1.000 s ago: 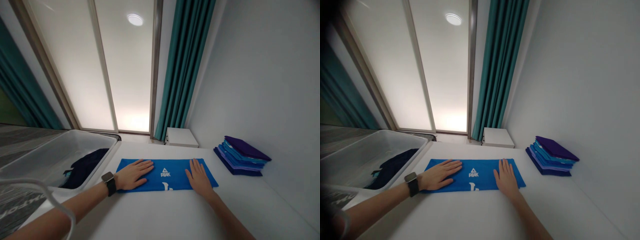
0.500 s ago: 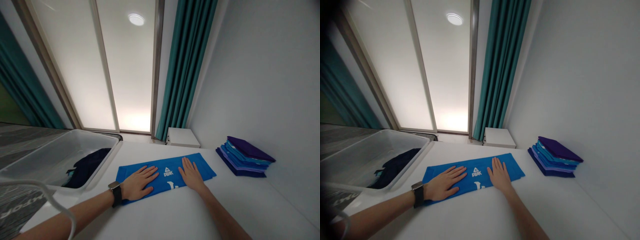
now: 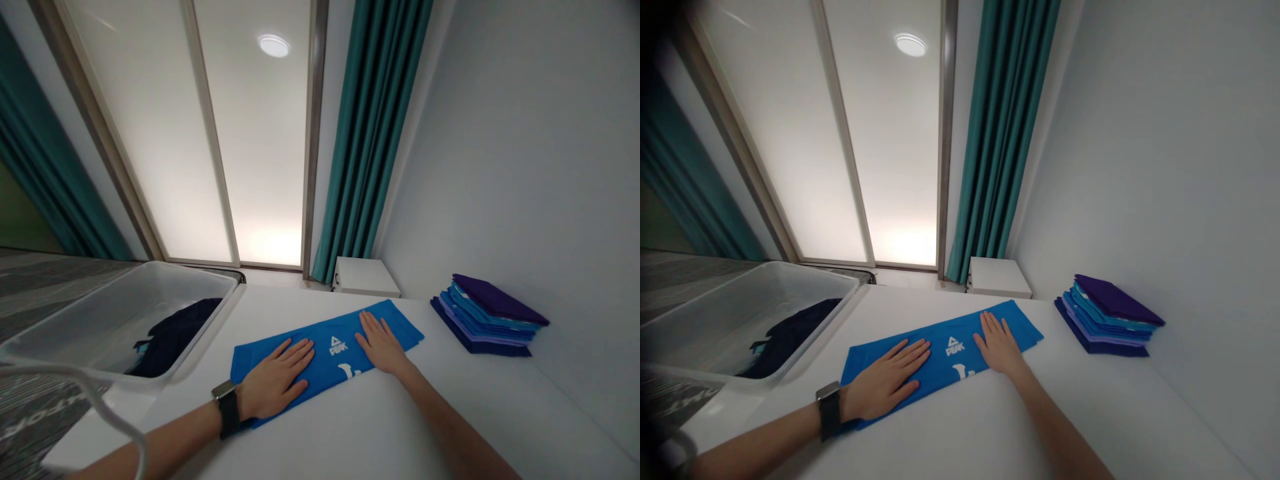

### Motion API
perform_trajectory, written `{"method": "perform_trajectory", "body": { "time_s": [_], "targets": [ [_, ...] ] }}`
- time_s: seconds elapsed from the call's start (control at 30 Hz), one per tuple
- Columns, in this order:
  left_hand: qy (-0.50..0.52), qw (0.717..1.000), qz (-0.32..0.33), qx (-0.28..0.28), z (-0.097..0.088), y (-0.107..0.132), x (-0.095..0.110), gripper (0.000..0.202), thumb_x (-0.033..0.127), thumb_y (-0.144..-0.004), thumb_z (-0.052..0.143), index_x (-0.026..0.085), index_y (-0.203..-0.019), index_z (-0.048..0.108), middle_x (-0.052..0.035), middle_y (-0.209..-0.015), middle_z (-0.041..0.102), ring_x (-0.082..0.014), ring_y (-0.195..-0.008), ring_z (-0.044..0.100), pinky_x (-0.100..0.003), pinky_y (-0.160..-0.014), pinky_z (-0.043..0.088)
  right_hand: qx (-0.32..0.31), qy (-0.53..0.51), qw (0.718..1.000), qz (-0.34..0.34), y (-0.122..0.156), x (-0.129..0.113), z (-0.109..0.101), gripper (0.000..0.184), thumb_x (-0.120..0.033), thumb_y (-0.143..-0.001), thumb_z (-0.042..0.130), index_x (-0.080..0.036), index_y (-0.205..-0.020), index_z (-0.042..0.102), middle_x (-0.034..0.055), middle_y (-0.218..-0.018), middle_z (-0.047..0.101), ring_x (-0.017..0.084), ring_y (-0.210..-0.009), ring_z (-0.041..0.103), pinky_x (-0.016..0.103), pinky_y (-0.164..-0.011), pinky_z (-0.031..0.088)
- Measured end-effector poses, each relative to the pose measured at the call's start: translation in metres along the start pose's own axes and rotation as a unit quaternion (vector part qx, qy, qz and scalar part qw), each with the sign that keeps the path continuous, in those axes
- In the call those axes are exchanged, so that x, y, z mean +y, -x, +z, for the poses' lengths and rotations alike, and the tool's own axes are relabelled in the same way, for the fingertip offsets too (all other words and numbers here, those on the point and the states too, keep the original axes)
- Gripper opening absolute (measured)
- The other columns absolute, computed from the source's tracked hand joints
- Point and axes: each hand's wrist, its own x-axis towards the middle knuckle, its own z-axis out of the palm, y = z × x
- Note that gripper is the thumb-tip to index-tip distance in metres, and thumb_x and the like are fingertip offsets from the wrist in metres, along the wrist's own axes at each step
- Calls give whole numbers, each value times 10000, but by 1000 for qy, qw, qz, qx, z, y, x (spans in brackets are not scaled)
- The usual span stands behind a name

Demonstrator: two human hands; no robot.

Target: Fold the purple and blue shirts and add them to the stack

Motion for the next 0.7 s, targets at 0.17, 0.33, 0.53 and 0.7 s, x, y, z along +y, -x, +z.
{"method": "perform_trajectory", "body": {
  "time_s": [0.17, 0.33, 0.53, 0.7],
  "targets": [
    [-13, 1000, -3, 15, 5, 0, 4, 576, 474, -1018, 260, 274, -1541, 124, -42, -1584, 202, -233, -1449, 230, -461, -1187, 187, 5, -18, 1000, 14, -3, -4, -2, 699, -507, -973, 91, -88, -1523, 194, 90, -1580, 213, 195, -1468, 123, 423, -1188, 23],
    [-15, 996, 85, -10, -20, -14, -11, 565, 453, -1010, 320, 234, -1524, 239, -60, -1562, 282, -242, -1432, 279, -438, -1199, 173, 20, -46, 983, 175, -5, -42, -3, 646, -380, -970, 128, -38, -1509, 225, 138, -1568, 239, 246, -1460, 145, 479, -1168, 44],
    [5, 991, 125, -41, -24, -22, -20, 565, 416, -1007, 343, 275, -1533, 189, -33, -1580, 224, -231, -1442, 253, -425, -1201, 167, 67, -10, 982, 177, -6, -74, 10, 652, -379, -964, 203, 6, -1487, 265, 207, -1554, 234, 334, -1441, 177, 531, -1142, 70],
    [13, 998, 68, -10, -7, -12, -6, 588, 465, -1008, 318, 292, -1539, 134, -33, -1588, 197, -244, -1450, 226, -451, -1199, 149, 71, 8, 989, 132, -9, -67, 14, 662, -410, -973, 188, -11, -1499, 238, 186, -1560, 230, 314, -1444, 179, 528, -1150, 65]
  ]
}}
